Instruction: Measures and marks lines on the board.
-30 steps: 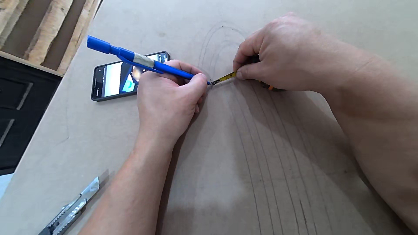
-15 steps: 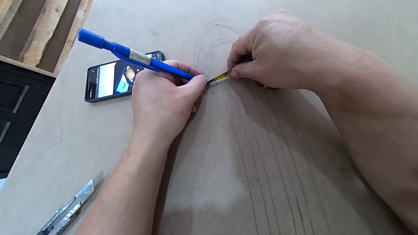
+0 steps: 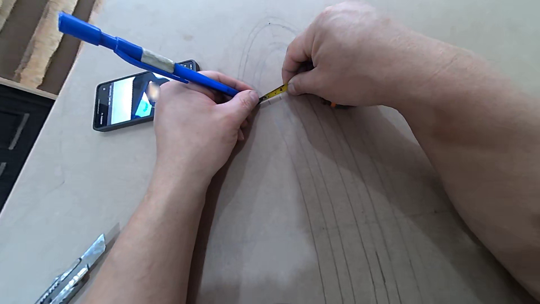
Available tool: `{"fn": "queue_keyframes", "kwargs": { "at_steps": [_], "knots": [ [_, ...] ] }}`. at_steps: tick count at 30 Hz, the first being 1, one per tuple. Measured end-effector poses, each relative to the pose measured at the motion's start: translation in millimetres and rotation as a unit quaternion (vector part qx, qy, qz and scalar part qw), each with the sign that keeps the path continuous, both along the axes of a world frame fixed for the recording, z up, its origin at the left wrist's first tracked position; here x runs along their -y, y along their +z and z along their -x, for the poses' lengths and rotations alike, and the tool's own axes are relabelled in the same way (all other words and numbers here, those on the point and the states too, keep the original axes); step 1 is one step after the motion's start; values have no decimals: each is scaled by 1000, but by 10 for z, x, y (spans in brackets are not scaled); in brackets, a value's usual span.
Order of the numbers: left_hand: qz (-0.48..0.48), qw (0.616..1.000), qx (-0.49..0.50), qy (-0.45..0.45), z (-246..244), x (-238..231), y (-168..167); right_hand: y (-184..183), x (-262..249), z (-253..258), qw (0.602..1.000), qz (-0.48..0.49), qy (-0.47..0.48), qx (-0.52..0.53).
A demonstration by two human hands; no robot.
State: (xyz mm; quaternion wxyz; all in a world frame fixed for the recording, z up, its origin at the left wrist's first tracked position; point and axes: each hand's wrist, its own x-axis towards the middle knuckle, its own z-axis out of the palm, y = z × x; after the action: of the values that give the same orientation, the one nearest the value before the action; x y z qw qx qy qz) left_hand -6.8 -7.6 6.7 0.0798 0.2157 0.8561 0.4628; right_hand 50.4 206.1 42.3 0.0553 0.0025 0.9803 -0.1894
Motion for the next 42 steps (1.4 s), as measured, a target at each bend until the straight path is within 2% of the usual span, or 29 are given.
{"fn": "queue_keyframes", "kwargs": {
  "at_steps": [9,16,31,42],
  "knots": [
    [-8,1000,14,6,9,-5,5,-1,-7,-4,1000,3,8,-10],
    [-102,990,86,37,31,9,15,-10,-19,-4,1000,-6,8,-12],
    [-25,999,29,12,-5,-7,6,-28,-16,1,1000,-12,11,-16],
    [-5,1000,8,16,-21,-19,1,-15,-9,3,1000,-14,14,-11]
  ]
}}
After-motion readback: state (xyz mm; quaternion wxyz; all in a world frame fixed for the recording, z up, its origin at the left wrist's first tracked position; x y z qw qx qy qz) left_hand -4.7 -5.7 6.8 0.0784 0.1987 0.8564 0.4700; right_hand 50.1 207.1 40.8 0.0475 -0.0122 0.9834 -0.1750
